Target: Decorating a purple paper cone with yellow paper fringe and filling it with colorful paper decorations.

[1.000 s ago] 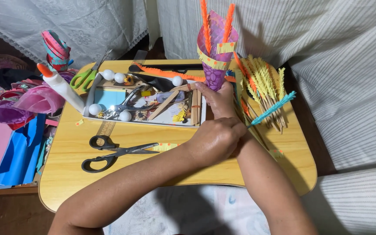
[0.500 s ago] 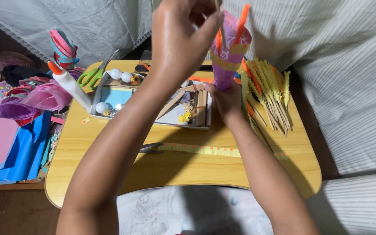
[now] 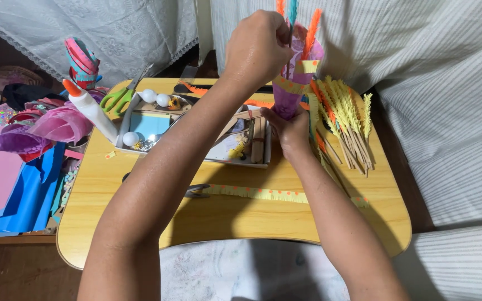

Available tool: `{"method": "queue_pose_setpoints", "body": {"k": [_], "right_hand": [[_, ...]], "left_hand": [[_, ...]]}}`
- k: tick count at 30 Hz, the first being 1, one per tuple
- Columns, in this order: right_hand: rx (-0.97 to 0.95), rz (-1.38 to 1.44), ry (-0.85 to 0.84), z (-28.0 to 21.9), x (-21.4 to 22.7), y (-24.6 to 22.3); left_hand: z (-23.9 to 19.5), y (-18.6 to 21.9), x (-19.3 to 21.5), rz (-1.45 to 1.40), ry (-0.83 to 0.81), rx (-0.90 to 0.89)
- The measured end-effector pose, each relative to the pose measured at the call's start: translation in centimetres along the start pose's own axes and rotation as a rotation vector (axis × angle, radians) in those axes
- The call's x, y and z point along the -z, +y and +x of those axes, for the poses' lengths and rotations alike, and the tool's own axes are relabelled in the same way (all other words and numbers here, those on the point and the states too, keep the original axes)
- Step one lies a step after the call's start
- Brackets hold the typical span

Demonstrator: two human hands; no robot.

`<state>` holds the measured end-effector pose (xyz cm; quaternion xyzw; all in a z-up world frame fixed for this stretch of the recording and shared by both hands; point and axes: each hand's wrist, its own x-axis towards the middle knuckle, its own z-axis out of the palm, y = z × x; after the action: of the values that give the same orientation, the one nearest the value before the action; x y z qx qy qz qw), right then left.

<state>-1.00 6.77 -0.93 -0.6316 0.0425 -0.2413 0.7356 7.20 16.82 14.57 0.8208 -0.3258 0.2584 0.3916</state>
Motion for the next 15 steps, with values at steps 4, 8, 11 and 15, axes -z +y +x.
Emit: {"method": "queue_pose_setpoints", "body": {"k": [4,8,11,15], "right_hand": [[-0.008,-0.009,0.011,0.0,0.0,0.0],[0.006,-0.017,0.011,-0.1,-0.1,-0.2],[0.008,-0.009,0.006,-0.1,-0.1,-0.2],[0.088,-0.004,0.045,0.3,-0.5,0.4]], "left_hand": [[0.0,0.2,0.6,0.061,-0.037,-0.009],[0.6,0.3,1.7,0.086,0.156,-0.158],[1.8,0.0,2.2,0.115,0.338,-0.204],[2.0,-1.2,3.4,0.028,0.426,-0.188]]}}
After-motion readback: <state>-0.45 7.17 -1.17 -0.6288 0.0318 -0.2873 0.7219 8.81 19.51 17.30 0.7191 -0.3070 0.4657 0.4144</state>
